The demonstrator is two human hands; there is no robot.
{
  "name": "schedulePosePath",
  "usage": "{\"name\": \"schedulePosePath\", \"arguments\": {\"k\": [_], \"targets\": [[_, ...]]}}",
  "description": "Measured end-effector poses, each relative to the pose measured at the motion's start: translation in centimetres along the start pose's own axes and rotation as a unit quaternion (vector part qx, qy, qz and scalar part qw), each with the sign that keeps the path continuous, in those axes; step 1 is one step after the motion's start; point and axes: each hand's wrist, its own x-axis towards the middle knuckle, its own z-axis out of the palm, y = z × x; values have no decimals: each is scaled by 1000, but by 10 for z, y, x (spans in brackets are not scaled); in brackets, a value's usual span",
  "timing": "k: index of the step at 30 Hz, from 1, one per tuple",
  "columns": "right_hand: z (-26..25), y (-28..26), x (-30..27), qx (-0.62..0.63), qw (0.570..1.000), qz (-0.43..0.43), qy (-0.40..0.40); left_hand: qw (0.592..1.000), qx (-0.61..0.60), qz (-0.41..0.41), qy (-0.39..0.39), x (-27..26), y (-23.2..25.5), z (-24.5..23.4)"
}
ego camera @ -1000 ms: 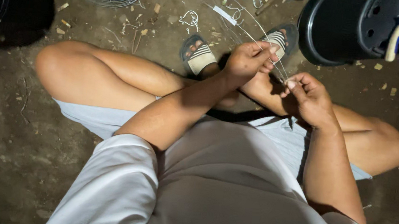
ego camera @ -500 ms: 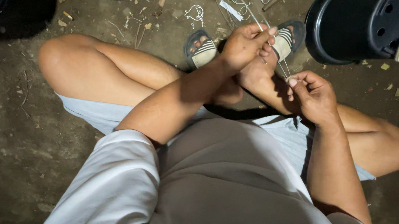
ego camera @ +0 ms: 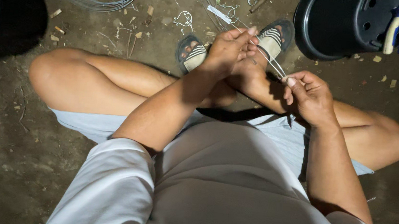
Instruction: The person sits on the floor and repeatedly bends thin metal wire by hand into small loops. They use pliers to cut the wire and occasionally adjust the loops. The finished wire pieces are placed on the floor nearby.
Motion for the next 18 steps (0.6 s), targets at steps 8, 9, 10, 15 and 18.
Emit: {"name": "schedulePosePath", "arguments": {"k": [8, 9, 10, 15, 18], "targets": [[4, -5, 7, -5, 998, 56, -39, 999, 43, -6, -26, -8, 5, 9], [7, -5, 8, -15, 998, 43, -34, 999, 37, -3, -31, -10, 6, 10], [10, -5, 8, -25, 999, 31, -29, 999, 32, -1, -35, -14, 7, 11], [18, -12, 13, 16, 999, 41, -26, 998, 29, -16, -62, -24, 25, 13], [24, -15, 16, 36, 997, 70, -25, 996, 24, -59, -63, -26, 33, 27]]}}
